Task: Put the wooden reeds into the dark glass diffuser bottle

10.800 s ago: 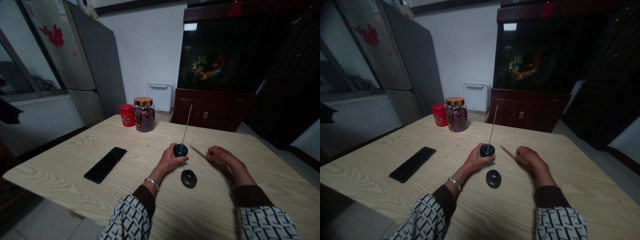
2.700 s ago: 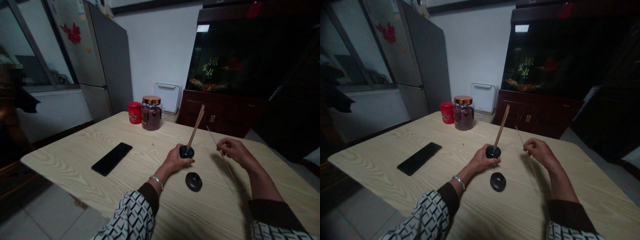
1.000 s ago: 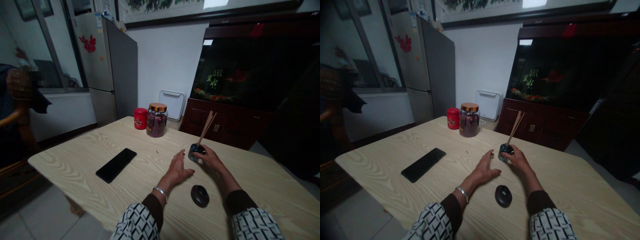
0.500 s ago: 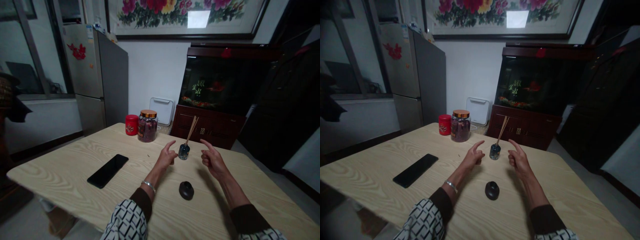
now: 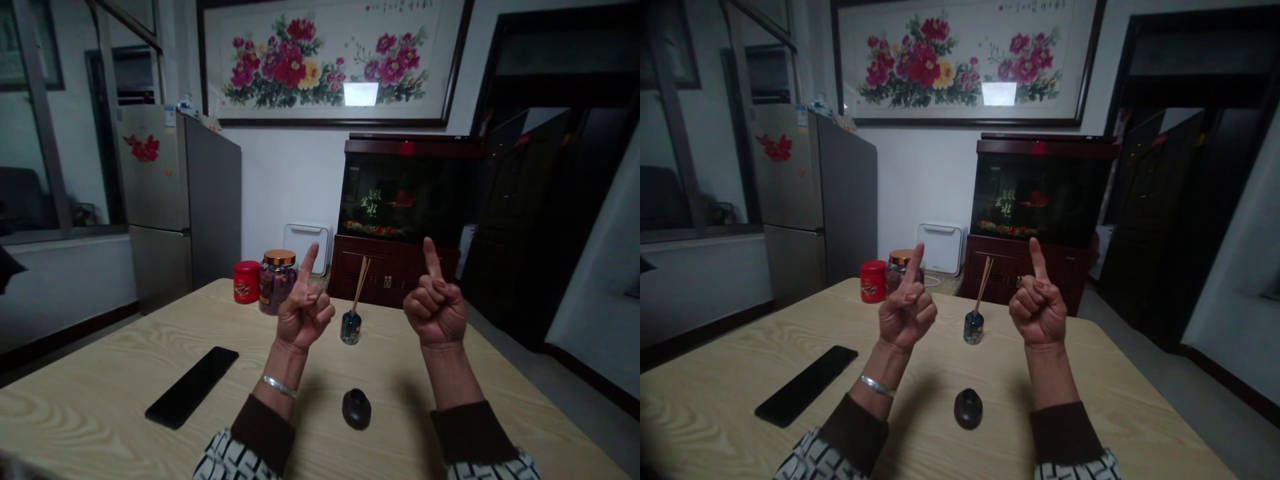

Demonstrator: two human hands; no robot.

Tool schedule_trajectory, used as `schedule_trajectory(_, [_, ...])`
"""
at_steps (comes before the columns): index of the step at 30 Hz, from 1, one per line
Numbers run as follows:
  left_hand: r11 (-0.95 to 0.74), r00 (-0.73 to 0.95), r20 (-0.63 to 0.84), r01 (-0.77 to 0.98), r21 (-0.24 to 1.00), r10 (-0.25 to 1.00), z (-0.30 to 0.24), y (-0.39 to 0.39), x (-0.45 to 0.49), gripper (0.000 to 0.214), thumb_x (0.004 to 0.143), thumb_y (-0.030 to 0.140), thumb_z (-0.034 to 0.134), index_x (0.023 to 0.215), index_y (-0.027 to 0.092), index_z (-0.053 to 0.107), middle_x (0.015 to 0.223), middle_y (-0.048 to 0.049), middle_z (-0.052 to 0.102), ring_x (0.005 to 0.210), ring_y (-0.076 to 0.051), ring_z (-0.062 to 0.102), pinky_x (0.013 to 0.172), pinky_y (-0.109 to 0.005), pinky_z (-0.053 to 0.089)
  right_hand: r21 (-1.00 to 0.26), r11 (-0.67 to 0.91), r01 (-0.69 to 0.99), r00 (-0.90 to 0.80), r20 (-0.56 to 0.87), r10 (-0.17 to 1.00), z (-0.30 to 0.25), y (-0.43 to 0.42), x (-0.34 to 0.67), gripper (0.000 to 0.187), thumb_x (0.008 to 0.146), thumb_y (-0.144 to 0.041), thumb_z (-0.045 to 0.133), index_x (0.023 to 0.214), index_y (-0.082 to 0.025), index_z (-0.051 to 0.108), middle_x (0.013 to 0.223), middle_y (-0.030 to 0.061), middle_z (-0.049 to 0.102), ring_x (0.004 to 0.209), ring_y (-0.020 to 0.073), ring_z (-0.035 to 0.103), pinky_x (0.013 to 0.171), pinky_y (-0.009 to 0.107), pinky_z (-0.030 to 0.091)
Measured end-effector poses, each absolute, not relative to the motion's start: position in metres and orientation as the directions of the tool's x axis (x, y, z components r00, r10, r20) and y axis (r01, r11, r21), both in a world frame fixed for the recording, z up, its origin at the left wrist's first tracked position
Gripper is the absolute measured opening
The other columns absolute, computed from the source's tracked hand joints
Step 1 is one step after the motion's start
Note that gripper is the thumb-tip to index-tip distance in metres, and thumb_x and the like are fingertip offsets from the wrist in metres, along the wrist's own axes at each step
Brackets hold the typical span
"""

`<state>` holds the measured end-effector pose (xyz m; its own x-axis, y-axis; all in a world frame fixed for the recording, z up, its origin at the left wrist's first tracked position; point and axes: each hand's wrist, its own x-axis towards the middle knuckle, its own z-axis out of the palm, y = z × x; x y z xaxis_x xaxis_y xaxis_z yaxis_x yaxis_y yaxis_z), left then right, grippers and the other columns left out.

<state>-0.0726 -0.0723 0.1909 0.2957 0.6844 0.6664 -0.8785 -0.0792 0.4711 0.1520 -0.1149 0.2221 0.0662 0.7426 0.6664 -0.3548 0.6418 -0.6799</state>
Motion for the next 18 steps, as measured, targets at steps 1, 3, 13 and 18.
schedule_trajectory(1, [-0.044,0.317,0.668,-0.885,0.464,0.674,0.184,-0.073,-0.070,0.089,0.067,0.011,0.063,0.149,0.032,0.035,0.054,0.0112,0.017,0.045,-0.006,0.005,0.039,-0.017,0.013,-0.670,0.632,-0.388,0.074,0.661,0.747,0.214,-0.116,0.150,0.067,0.083,-0.031,0.047,0.149,-0.040,0.039,0.057,-0.0116,0.005,0.046,0.0092,-0.007,0.035,0.017,0.001])
schedule_trajectory(3, [0.006,0.350,0.662,-0.887,0.462,0.663,0.174,-0.072,-0.065,0.093,0.066,0.010,0.063,0.151,0.032,0.033,0.054,0.0115,0.019,0.045,-0.006,0.004,0.039,-0.016,0.012,-0.648,0.609,-0.458,0.080,0.652,0.754,0.202,-0.117,0.148,0.068,0.083,-0.030,0.048,0.150,-0.039,0.037,0.057,-0.0122,0.004,0.046,0.0084,-0.009,0.034,0.018,-0.003])
schedule_trajectory(13, [0.083,0.397,0.648,-0.885,0.458,0.650,0.167,-0.064,-0.058,0.089,0.070,0.007,0.065,0.150,0.028,0.034,0.055,0.0116,0.024,0.045,-0.006,0.011,0.041,-0.016,0.017,-0.579,0.459,-0.673,-0.027,0.640,0.768,0.187,-0.103,0.158,0.068,0.081,-0.020,0.057,0.146,-0.032,0.044,0.055,-0.0127,0.018,0.043,0.0072,0.003,0.034,0.015,0.008])
schedule_trajectory(18, [0.014,0.374,0.359,-0.709,0.705,0.855,0.106,-0.026,-0.054,0.060,0.077,0.023,0.071,0.135,0.020,0.053,0.074,0.0047,0.049,0.057,-0.005,0.041,0.055,-0.017,0.035,-0.905,0.327,-0.271,0.074,0.319,0.945,0.121,-0.048,0.167,0.041,0.078,-0.035,0.067,0.118,-0.023,0.065,0.072,-0.0038,0.053,0.055,0.0074,0.045,0.045,0.017,0.032])
